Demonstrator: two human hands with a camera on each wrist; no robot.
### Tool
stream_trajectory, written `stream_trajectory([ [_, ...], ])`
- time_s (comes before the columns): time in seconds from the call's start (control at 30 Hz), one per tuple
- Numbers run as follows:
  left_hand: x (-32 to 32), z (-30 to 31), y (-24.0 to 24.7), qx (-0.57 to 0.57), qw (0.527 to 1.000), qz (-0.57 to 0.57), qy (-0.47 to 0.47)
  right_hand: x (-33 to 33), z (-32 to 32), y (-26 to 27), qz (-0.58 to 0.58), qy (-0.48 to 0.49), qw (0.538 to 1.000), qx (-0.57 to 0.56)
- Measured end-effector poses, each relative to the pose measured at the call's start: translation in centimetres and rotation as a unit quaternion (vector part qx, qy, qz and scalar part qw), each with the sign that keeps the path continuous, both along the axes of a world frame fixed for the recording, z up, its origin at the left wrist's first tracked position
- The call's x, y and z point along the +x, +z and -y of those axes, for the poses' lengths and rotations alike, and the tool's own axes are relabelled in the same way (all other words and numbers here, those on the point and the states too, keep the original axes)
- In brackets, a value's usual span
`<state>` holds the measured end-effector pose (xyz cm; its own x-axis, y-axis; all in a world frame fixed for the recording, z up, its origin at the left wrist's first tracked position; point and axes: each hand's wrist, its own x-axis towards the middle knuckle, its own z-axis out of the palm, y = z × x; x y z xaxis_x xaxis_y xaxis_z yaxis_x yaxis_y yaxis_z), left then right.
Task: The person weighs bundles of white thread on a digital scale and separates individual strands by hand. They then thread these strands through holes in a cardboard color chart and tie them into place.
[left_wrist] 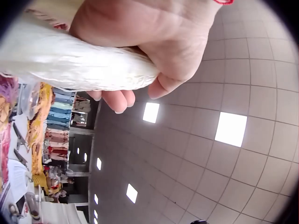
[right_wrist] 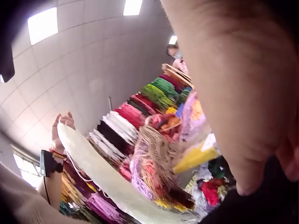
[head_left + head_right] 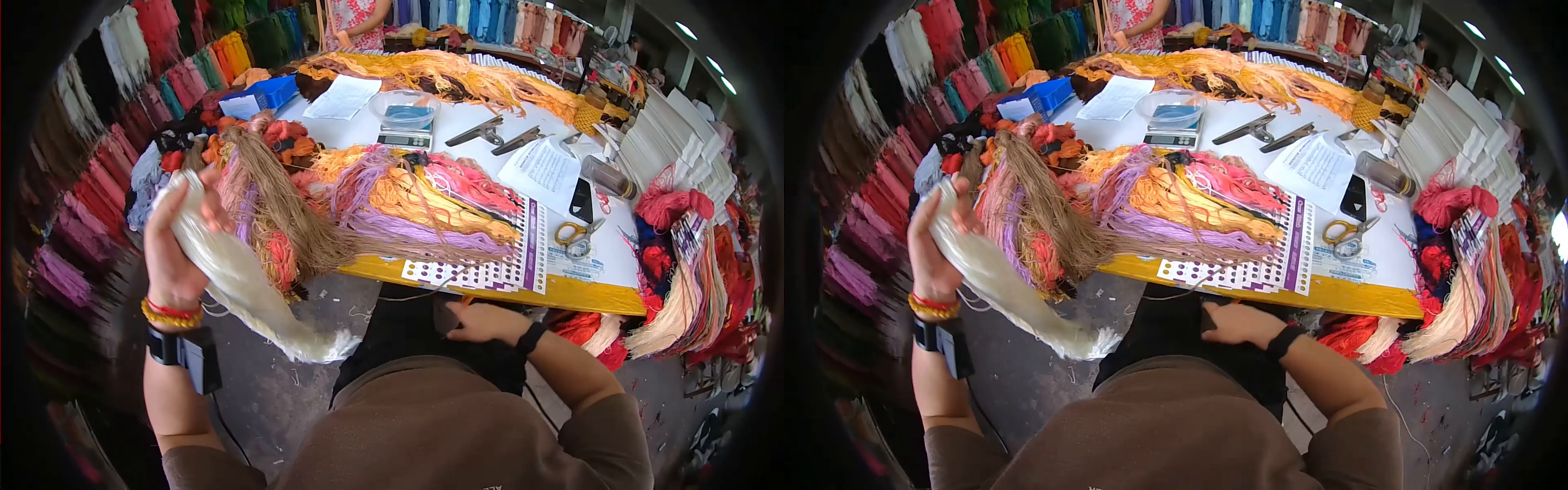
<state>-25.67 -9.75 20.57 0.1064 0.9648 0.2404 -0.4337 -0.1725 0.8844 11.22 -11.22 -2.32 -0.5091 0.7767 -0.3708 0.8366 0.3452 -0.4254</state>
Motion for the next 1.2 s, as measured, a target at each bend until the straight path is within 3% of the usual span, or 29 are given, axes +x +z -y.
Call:
stream_trajectory([
  [0.13,-0.2,-0.8,-3.6,-0.072,0.997,0.031,0.011,-1.9,-2.1,-4.2,-0.102,-0.081,0.991,-0.027],
  [0.2,-0.9,-1.2,-5.0,-0.090,0.995,0.043,0.021,-2.9,-3.6,-5.2,-0.157,-0.096,0.977,-0.111],
  [0.23,-1.2,-1.4,-5.7,-0.106,0.992,0.056,0.030,-3.4,-4.0,-4.8,-0.196,-0.104,0.945,-0.242],
  [0.27,-1.3,-1.4,-6.3,-0.108,0.992,0.059,0.032,-4.0,-4.2,-4.5,-0.192,-0.103,0.945,-0.244],
  [0.33,-1.7,-1.2,-7.4,-0.134,0.988,0.059,0.044,-6.2,-4.1,-2.3,-0.270,0.017,0.933,-0.239],
  [0.47,-2.0,-2.2,-9.2,-0.153,0.986,0.054,0.035,-9.7,-7.2,2.7,-0.343,0.087,0.899,-0.259],
  [0.53,-1.6,-3.3,-10.3,-0.169,0.982,0.080,0.002,-10.2,-10.9,7.1,-0.329,0.087,0.903,-0.262],
  [0.6,-0.7,-4.7,-11.7,-0.175,0.981,0.072,-0.042,-10.0,-14.8,10.3,-0.339,0.006,0.920,-0.195],
  [0.67,0.1,-6.2,-13.2,-0.217,0.968,0.078,-0.100,-9.4,-19.6,14.5,-0.168,0.040,0.971,-0.167],
  [0.73,1.7,-8.0,-14.3,-0.249,0.951,0.084,-0.162,-8.7,-21.9,17.9,-0.091,0.040,0.990,-0.101],
  [0.8,3.6,-9.8,-15.4,-0.295,0.933,0.072,-0.191,-7.1,-25.2,17.0,-0.121,0.061,0.990,-0.046],
  [0.83,4.4,-11.0,-16.3,-0.295,0.931,0.055,-0.208,-6.4,-26.3,16.5,-0.090,0.037,0.989,0.116],
  [0.87,5.0,-12.3,-17.7,-0.293,0.924,0.056,-0.237,-5.8,-27.5,15.7,-0.057,0.011,0.959,0.276],
  [0.9,5.7,-13.4,-18.4,-0.315,0.921,0.050,-0.225,-5.0,-28.6,13.8,-0.060,-0.056,0.958,0.274],
  [1.0,6.9,-16.7,-20.6,-0.326,0.925,0.014,-0.193,-2.4,-31.7,7.4,0.028,-0.071,0.959,0.274],
  [1.07,7.1,-18.5,-22.6,-0.367,0.920,0.031,-0.134,-2.4,-32.2,6.2,0.049,-0.098,0.962,0.252],
  [1.2,7.1,-18.4,-22.4,-0.364,0.922,0.030,-0.131,-2.5,-35.1,4.5,0.073,-0.135,0.966,0.208],
])
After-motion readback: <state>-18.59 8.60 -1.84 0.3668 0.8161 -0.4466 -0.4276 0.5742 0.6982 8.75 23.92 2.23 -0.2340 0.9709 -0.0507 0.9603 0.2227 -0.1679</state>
